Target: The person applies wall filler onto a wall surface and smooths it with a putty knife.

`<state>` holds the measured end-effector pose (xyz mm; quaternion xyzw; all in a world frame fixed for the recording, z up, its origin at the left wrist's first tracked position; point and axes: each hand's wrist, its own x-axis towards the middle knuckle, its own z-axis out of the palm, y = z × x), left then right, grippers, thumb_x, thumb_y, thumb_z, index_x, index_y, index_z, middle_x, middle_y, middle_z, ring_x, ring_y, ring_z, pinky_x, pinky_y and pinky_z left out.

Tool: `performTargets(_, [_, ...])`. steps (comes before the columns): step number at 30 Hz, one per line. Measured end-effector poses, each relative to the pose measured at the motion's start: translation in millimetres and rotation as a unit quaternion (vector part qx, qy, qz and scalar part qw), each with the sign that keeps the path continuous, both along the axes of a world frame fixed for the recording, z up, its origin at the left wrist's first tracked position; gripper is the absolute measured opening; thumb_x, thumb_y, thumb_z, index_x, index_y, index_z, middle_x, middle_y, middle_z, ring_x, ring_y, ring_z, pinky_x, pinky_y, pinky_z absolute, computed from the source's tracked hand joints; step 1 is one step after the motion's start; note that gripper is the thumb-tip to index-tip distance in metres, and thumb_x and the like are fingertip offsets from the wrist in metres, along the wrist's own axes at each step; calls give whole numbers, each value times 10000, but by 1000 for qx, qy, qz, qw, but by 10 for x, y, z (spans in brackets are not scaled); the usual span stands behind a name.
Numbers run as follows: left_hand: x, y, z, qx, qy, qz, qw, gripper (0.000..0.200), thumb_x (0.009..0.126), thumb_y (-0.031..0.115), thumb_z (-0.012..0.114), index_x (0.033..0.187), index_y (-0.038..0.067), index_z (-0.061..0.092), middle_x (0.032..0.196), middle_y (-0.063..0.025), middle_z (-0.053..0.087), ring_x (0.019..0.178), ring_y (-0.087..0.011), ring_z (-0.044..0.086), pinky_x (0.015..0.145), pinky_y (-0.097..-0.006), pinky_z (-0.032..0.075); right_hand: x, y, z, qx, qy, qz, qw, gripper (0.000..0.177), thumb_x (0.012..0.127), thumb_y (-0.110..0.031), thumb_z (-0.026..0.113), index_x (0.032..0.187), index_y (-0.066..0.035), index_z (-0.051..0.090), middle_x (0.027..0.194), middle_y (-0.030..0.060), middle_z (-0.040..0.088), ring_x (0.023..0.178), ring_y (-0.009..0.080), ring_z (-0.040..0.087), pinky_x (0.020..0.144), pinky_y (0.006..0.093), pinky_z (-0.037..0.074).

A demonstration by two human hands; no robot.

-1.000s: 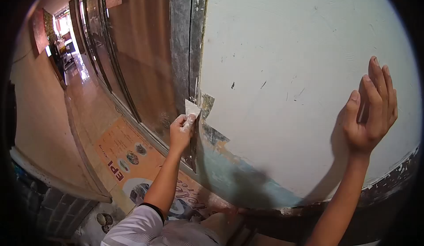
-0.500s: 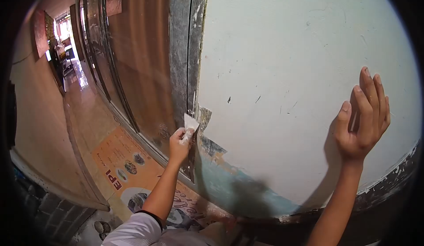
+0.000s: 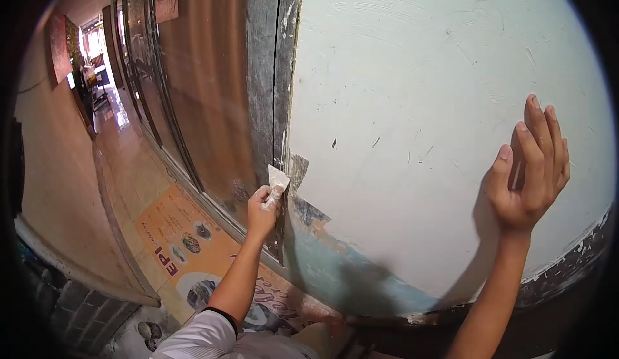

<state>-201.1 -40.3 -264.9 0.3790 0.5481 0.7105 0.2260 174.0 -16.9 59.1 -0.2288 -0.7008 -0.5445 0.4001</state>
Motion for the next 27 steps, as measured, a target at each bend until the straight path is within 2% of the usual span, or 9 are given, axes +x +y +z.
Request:
performTargets(5, [23,1,300,20,-10,14,1000,372,1006,315,695,814,3,630,661,44,519,644,-49,428,559,-266,367,8,-6,-16,-3,-5,5,1000,323,868,-1,616,1180,-80,650,1393,132,660,1404,333,523,1169,477,376])
performTargets(7, [30,-16,291,28,-26,0,999,340,1000,331,708,786,92,597,632,75,494,546,-23,420,492,-231,306,-8,-1,-46,3,19,-14,1000,322,867,-8,619,1177,-88,655,1394,121,662,1405,326,523,1176,477,366])
performTargets(9, [20,-39,209,28,-10,7,1000,343,1003,334,704,787,90,597,633,76,493,550,-24,419,493,-232,306,-13,7,-24,0,12,3,1000,331,863,-29,622,1182,-113,649,1408,95,656,1408,308,522,1186,470,327])
performTargets(11, [23,-59,228,-14,13,13,1000,353,1000,297,705,825,-1,634,672,45,541,645,-38,451,555,-260,373,-16,8,-16,-1,7,19,1000,340,858,-51,626,1187,-139,644,1423,69,650,1411,290,521,1197,463,288])
performTargets(19, [2,1,284,2,19,4,1000,379,1011,292,690,801,-8,592,674,48,499,669,-52,421,578,-267,367,1,3,-9,-3,4,5,1000,326,862,-57,634,1176,-143,650,1421,62,653,1407,283,526,1199,462,287])
performTargets(21, [18,-1,386,6,-22,-20,1000,354,1010,288,692,832,-12,624,692,48,522,670,-52,436,581,-265,377,1,-17,-2,2,1,-7,1000,309,873,1,625,1170,-78,659,1385,120,668,1393,319,537,1163,462,382])
performTargets(23, [25,44,469,46,15,4,999,330,1009,285,692,875,-14,658,714,47,547,670,-56,457,586,-264,391,2,-25,-17,3,2,-14,1000,314,873,2,624,1173,-83,658,1385,118,668,1395,317,535,1165,459,379])
performTargets(24, [17,108,458,58,13,8,998,362,1015,348,685,792,78,596,624,62,497,539,-32,435,486,-232,329,2,-22,-22,5,4,-21,1000,319,873,2,623,1176,-88,657,1386,116,668,1397,315,534,1168,456,376])
performTargets(27, [9,124,379,73,20,6,997,361,1014,341,687,783,80,593,624,62,500,533,-32,431,480,-233,327,3,-8,-42,3,8,-17,1000,326,875,-12,627,1187,-102,653,1395,108,664,1404,307,527,1177,452,359])
